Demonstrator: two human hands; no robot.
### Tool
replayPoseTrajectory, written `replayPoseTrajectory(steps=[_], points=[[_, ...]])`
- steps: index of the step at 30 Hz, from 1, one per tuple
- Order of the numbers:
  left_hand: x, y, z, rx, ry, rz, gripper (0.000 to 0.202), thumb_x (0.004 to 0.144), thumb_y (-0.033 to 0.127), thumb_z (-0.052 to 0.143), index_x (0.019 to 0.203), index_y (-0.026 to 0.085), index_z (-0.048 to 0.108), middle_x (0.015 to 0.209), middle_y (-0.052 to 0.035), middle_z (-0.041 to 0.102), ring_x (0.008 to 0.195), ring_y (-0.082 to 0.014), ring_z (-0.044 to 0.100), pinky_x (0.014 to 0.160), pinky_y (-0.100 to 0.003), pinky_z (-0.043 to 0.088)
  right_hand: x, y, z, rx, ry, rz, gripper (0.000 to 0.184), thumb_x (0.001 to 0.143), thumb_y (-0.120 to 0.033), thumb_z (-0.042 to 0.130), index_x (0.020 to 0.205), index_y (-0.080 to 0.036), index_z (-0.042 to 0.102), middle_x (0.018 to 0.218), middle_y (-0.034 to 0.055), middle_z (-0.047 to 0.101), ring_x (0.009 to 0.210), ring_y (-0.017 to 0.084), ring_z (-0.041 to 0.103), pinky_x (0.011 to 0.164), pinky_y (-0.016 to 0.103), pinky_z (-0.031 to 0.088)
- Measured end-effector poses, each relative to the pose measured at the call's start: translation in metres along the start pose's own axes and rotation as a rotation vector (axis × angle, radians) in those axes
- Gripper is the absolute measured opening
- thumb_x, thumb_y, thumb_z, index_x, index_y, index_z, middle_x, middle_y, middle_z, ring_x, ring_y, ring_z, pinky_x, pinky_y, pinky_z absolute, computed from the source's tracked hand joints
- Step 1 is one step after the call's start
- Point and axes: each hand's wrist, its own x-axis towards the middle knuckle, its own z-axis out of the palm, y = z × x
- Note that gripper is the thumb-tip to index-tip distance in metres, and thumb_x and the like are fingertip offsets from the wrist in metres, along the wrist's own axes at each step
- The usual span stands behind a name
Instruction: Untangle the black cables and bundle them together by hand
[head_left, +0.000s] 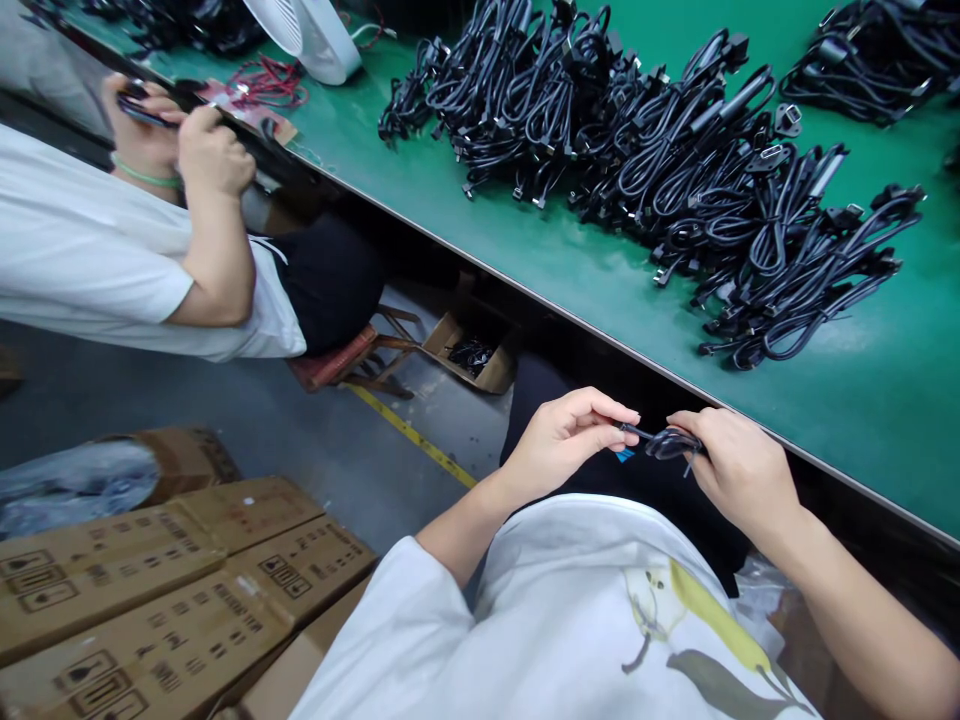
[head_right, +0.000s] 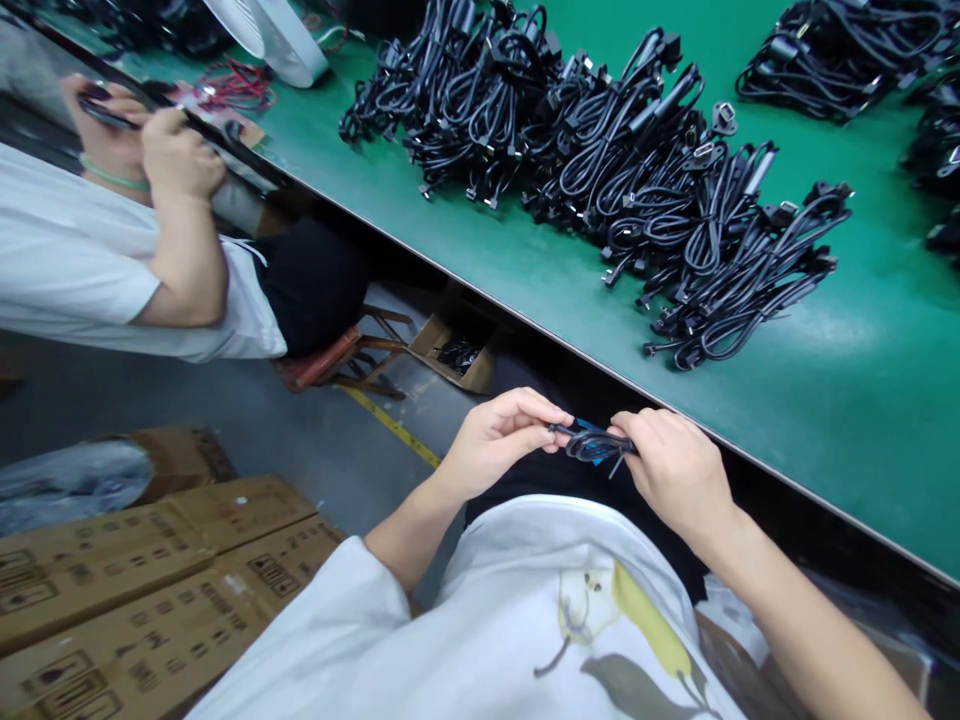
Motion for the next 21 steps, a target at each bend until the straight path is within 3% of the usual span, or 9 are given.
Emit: replayPoseTrajectory(steps=[21], points=[[0.007,-0.015,-0.016,-0.053,0.058,-0.119,0.024,0.078,0.028,0.08,0.094,0.012,0.071,0.086,-0.0068,0.076,0.073,-0.0134,0.072,0.069,-0.023,0.058,0.006,-0.004,0.006,0.016,-0.063,0.015,0.012,0.097,-0.015,0.053,0.103,-0.016,0.064,0.085,0.0048,0.07,0.074,0.021,0.063,0.073,0.034,0.046]])
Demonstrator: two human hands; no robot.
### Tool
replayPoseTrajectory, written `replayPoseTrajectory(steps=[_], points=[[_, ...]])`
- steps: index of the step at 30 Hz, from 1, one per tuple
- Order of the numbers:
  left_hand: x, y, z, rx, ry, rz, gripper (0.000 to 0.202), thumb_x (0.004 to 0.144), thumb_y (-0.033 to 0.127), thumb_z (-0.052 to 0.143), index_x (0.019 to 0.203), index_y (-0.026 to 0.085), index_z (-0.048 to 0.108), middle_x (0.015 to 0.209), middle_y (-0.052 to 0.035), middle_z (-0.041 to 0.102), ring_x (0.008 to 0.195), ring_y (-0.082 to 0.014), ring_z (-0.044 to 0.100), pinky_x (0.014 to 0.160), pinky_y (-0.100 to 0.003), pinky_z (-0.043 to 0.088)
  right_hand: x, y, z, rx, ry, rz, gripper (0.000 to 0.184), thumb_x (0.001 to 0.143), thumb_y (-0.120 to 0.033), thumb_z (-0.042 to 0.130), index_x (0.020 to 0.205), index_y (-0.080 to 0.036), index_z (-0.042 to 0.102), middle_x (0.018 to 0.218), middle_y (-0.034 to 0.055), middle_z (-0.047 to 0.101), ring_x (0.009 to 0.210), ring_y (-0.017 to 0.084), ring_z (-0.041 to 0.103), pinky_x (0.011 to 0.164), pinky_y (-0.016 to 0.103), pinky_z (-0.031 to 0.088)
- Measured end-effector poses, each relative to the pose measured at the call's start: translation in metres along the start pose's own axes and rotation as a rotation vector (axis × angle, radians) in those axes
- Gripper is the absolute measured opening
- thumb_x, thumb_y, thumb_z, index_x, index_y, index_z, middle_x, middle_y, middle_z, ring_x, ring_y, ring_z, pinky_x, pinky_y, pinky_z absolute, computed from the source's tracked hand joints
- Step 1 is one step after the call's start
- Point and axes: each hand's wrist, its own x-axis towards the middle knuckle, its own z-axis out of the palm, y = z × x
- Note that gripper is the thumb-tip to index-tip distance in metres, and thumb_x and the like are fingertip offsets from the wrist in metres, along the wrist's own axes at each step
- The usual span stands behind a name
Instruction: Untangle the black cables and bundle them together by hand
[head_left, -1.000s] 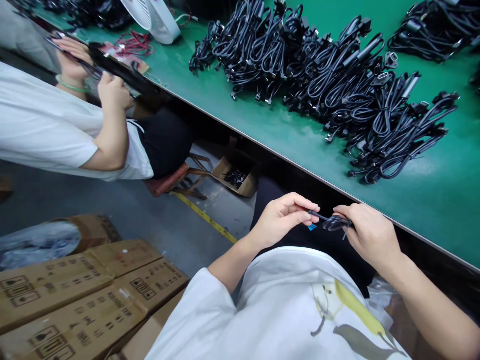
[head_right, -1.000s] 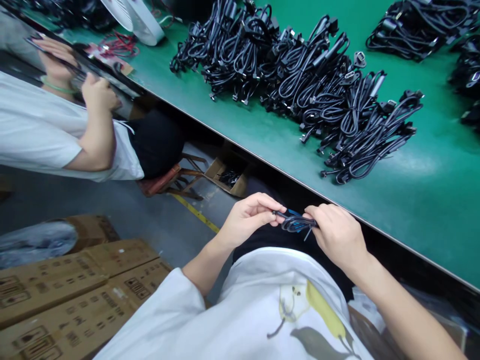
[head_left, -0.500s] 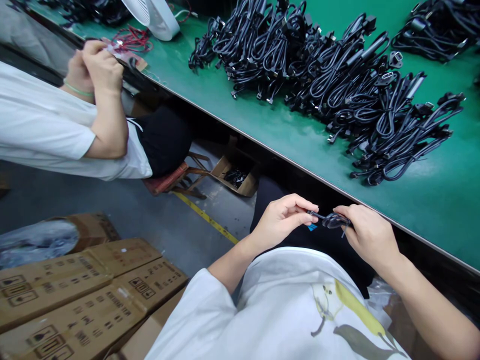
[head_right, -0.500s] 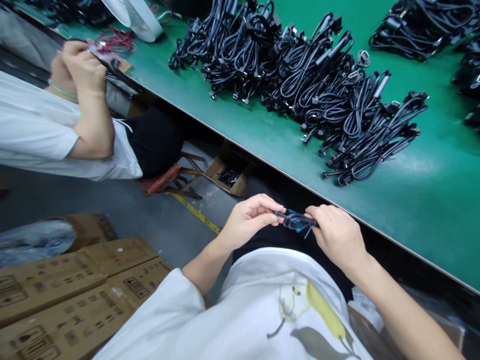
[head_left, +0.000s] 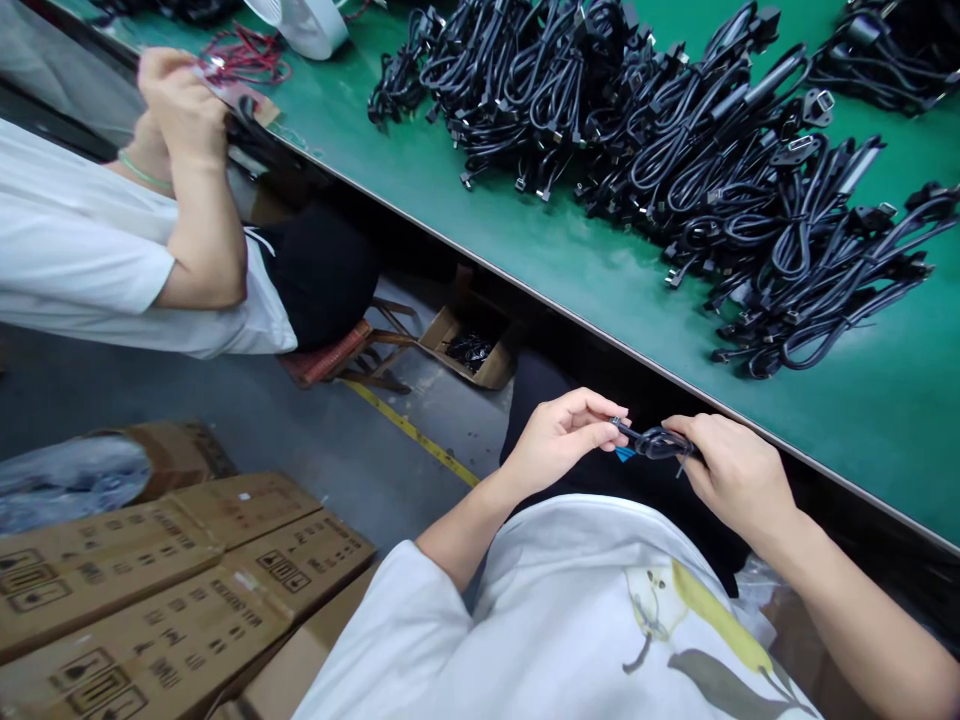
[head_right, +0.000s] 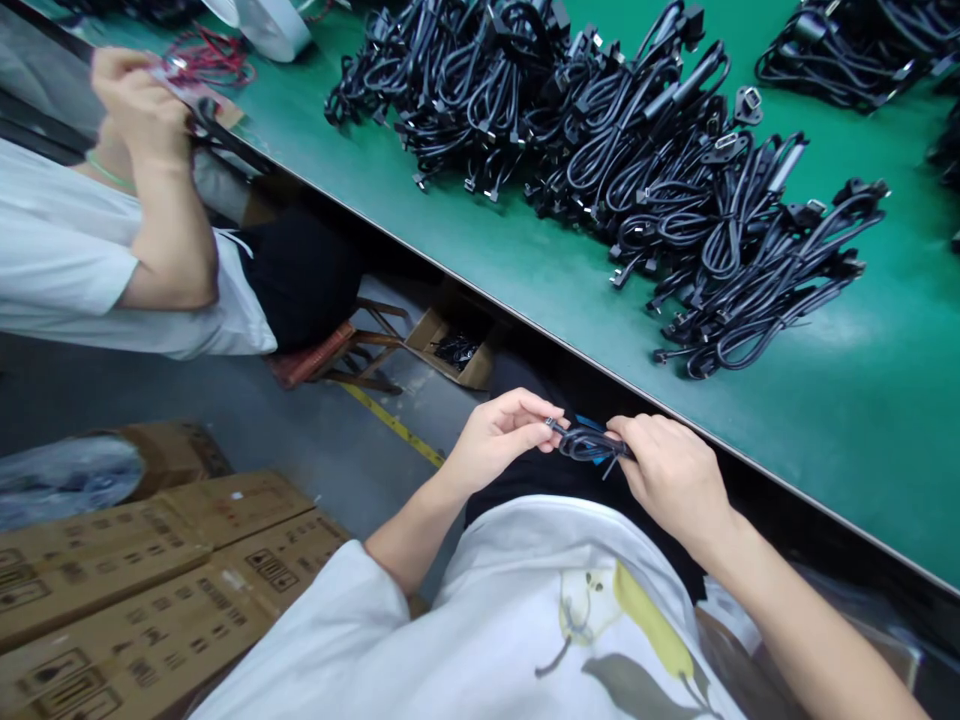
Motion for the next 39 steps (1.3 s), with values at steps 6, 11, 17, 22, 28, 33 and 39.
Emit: replayPoseTrajectory(steps=[6,11,17,22,28,33,39], points=[[0.002,0.001,-0.004,0.006,0.008,-0.002,0.024,0.078,0.028,0.08,0.095,0.013,0.072,0.082,-0.0056,0.075,0.073,-0.0135,0.072,0.069,-0.024,0.057,0.005,0.003,0.005,0.004,-0.036,0.003,0.013,0.096,-0.014,0.053,0.104,-0.016,0.063,0.086,0.0046,0.07,0.075,0.021,0.064,0.074,0.033,0.047],[0.003,0.0,-0.008,0.017,0.015,-0.013,0.024,0.078,0.029,0.08,0.095,0.013,0.072,0.081,-0.0059,0.075,0.074,-0.0145,0.072,0.071,-0.025,0.058,0.007,0.006,0.01,0.006,-0.06,0.01,0.014,0.096,-0.014,0.053,0.104,-0.017,0.064,0.085,0.0044,0.07,0.075,0.021,0.065,0.072,0.033,0.046],[0.004,-0.002,-0.011,0.02,0.022,-0.011,0.023,0.077,0.027,0.08,0.094,0.014,0.072,0.083,-0.0047,0.074,0.072,-0.0129,0.07,0.071,-0.025,0.056,0.009,0.008,0.014,0.011,-0.083,0.025,0.014,0.097,-0.016,0.054,0.106,-0.018,0.064,0.088,0.0047,0.071,0.078,0.021,0.067,0.074,0.032,0.047],[0.005,-0.003,-0.013,0.036,0.022,-0.02,0.023,0.075,0.025,0.081,0.094,0.014,0.072,0.083,-0.0036,0.074,0.071,-0.0124,0.069,0.07,-0.025,0.056,0.009,0.011,0.018,0.031,-0.105,0.034,0.016,0.095,-0.015,0.055,0.108,-0.02,0.063,0.093,0.005,0.073,0.082,0.021,0.069,0.075,0.032,0.049],[0.008,-0.004,-0.015,0.044,0.027,-0.039,0.025,0.075,0.027,0.081,0.094,0.014,0.072,0.083,-0.004,0.073,0.07,-0.0125,0.068,0.069,-0.025,0.055,0.008,0.014,0.021,0.051,-0.111,0.033,0.02,0.093,-0.013,0.053,0.108,-0.02,0.063,0.095,0.0055,0.074,0.085,0.022,0.071,0.075,0.032,0.05],[0.007,-0.003,-0.016,0.076,0.016,-0.038,0.025,0.075,0.027,0.081,0.094,0.015,0.071,0.08,-0.0028,0.072,0.067,-0.0105,0.067,0.068,-0.023,0.054,0.01,0.012,0.021,0.054,-0.128,0.052,0.018,0.093,-0.014,0.054,0.107,-0.02,0.063,0.096,0.0059,0.074,0.085,0.022,0.072,0.075,0.031,0.052],[0.023,-0.029,-0.034,0.338,-0.071,-0.059,0.022,0.084,0.029,0.073,0.1,0.015,0.067,0.083,-0.0031,0.073,0.073,-0.0112,0.069,0.075,-0.024,0.055,0.007,0.025,0.042,0.069,-0.295,0.156,0.045,0.094,-0.034,0.063,0.136,-0.021,0.054,0.121,0.0122,0.071,0.105,0.027,0.071,0.082,0.038,0.058]])
